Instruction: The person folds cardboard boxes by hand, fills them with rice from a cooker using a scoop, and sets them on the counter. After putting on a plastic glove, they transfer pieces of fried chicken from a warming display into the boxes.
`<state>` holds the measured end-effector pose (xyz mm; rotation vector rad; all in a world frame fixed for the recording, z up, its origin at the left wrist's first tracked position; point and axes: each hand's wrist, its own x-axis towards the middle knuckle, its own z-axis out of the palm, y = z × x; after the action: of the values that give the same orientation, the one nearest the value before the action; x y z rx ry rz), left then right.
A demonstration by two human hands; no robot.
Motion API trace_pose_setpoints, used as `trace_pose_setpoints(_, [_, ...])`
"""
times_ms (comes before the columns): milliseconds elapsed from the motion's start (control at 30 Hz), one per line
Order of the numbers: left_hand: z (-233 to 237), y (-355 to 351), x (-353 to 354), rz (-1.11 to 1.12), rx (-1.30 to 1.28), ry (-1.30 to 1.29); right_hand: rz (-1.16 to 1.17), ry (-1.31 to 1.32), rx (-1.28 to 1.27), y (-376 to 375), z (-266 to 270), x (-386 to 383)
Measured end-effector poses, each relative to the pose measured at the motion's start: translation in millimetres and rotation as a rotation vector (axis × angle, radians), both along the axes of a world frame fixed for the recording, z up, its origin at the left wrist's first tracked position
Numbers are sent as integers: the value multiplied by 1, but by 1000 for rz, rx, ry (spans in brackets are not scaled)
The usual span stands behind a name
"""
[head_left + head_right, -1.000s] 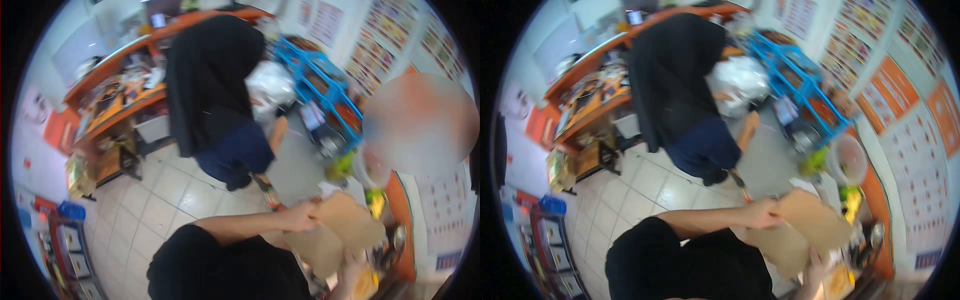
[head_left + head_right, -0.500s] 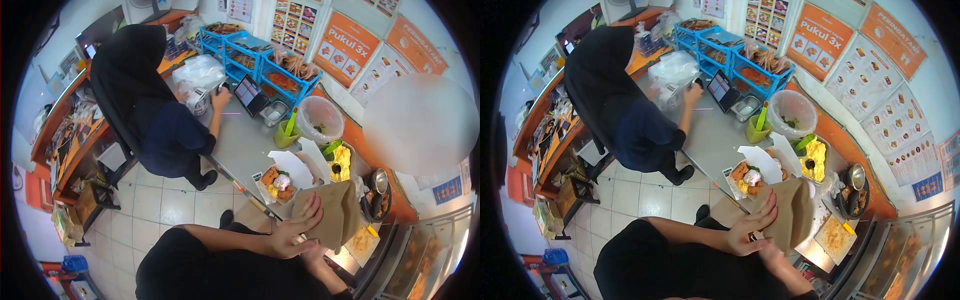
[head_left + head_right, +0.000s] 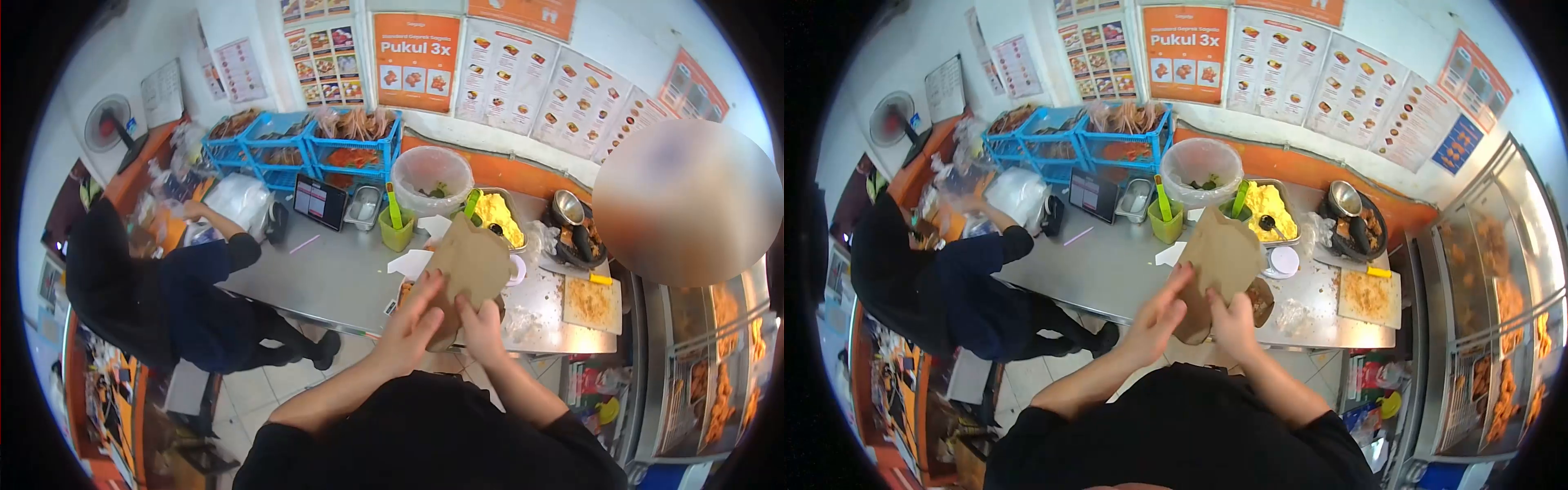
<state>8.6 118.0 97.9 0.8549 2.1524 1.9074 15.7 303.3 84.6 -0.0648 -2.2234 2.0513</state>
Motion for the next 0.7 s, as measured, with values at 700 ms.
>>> trace_pose_setpoints(700, [-44,-58,15,274,-63,-250,-130,-71,-402,-59,-42,24])
